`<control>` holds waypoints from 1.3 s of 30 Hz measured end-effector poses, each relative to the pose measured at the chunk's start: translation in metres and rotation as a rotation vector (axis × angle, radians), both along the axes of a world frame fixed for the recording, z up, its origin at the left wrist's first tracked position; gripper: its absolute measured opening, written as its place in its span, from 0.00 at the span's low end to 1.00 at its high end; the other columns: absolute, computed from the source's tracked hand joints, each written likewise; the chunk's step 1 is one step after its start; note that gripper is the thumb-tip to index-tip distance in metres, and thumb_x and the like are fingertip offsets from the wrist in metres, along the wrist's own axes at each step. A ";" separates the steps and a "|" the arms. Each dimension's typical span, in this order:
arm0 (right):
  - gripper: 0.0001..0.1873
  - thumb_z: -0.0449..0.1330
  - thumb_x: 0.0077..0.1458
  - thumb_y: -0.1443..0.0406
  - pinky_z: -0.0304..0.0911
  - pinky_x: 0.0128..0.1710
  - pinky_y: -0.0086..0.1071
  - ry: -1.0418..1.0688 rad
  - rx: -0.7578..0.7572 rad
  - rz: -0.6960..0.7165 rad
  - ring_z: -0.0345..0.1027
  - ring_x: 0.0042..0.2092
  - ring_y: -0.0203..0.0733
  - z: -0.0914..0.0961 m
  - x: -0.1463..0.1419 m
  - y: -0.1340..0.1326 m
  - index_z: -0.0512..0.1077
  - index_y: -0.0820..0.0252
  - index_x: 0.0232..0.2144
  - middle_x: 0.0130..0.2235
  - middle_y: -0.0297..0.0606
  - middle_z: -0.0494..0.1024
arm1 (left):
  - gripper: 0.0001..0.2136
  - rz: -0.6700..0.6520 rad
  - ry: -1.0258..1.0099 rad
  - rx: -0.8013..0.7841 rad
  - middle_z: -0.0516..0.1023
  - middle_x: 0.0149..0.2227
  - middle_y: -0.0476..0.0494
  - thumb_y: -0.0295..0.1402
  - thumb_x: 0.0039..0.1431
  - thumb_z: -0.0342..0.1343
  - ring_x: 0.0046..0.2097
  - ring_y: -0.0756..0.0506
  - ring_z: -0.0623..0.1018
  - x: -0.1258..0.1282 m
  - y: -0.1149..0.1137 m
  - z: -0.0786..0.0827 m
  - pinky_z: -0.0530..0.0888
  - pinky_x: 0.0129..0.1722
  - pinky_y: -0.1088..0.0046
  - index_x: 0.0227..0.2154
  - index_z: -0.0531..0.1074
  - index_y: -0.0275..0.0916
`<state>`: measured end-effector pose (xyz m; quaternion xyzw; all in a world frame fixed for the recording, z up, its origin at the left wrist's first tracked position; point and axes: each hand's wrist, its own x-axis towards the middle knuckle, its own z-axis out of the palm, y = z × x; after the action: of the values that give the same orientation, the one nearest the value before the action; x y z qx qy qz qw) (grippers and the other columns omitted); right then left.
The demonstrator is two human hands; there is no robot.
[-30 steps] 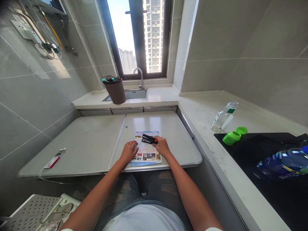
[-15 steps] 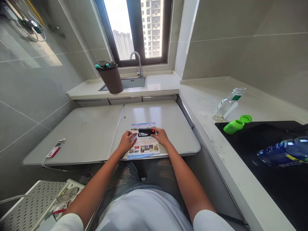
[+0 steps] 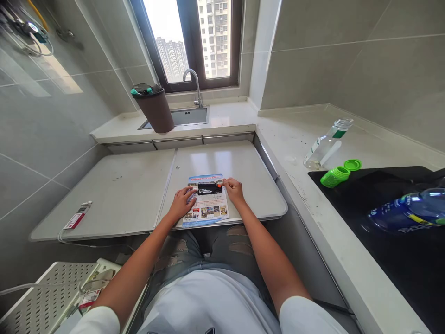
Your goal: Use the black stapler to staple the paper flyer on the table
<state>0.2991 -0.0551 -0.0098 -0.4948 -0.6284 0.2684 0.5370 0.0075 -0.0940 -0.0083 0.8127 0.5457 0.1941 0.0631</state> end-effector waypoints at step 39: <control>0.15 0.64 0.60 0.66 0.63 0.54 0.45 -0.584 0.129 0.221 0.71 0.52 0.52 0.032 -0.055 -0.004 0.78 0.52 0.50 0.48 0.42 0.81 | 0.19 0.204 -1.241 -0.225 0.70 0.65 0.34 0.40 0.66 0.53 0.61 0.40 0.76 -0.025 0.015 -0.016 0.72 0.63 0.53 0.57 0.67 0.42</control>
<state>0.2442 -0.0592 0.0219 -0.4443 -0.8217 0.1314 0.3319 -0.0174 -0.0791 -0.0238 0.4814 0.4993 0.5753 0.4335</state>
